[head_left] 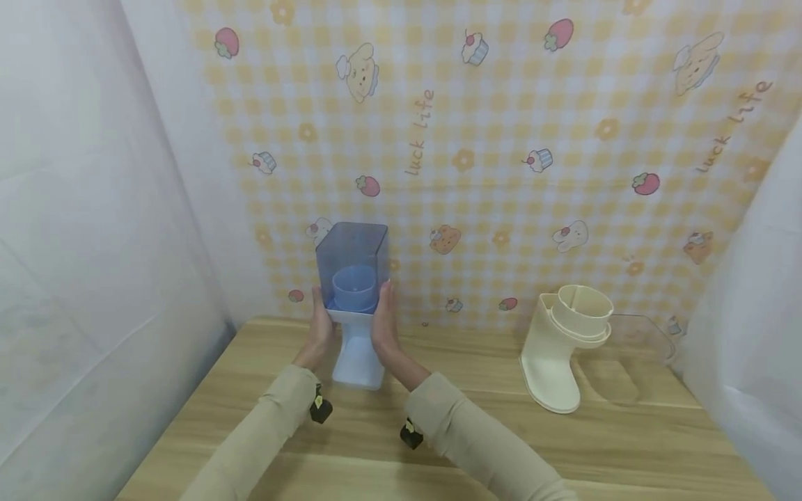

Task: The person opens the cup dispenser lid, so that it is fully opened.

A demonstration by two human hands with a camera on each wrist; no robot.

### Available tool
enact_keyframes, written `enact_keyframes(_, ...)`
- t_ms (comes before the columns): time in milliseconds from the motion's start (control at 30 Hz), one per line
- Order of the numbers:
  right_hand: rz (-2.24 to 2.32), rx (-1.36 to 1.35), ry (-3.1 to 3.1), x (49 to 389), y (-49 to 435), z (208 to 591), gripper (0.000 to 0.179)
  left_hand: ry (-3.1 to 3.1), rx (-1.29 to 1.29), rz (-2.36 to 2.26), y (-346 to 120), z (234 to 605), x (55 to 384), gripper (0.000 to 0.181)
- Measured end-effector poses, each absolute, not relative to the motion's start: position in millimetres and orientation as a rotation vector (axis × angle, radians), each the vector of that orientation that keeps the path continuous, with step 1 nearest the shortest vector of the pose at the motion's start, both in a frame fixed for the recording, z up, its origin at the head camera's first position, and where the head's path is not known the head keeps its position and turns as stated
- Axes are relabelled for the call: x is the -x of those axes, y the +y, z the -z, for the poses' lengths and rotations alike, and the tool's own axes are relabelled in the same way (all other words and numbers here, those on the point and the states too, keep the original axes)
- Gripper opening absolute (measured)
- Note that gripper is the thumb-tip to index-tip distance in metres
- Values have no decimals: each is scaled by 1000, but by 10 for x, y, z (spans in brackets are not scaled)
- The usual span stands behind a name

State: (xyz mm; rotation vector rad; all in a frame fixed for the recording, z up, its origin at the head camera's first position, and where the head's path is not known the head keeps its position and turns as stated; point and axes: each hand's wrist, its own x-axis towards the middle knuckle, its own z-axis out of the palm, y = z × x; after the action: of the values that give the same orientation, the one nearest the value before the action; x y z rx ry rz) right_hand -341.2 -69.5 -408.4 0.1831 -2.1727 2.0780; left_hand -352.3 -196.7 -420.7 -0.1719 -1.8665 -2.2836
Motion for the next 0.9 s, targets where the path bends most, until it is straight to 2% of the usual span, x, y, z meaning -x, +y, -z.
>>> enact_keyframes(600, -2081, -231, -2168, 3279, -521, 4091, 63, -1775, 249, 2326, -1801, 4200, 3373, 81)
enact_keyframes(733, -2111, -261, -2181, 3156, -385, 4106, 65, -1824, 177, 2379, -1696, 4213, 3207, 82)
enact_keyframes(900, -2163, -239, -2248, 2835, -183, 4107, 70, -1859, 112, 2415, -1542, 4231, 2853, 82)
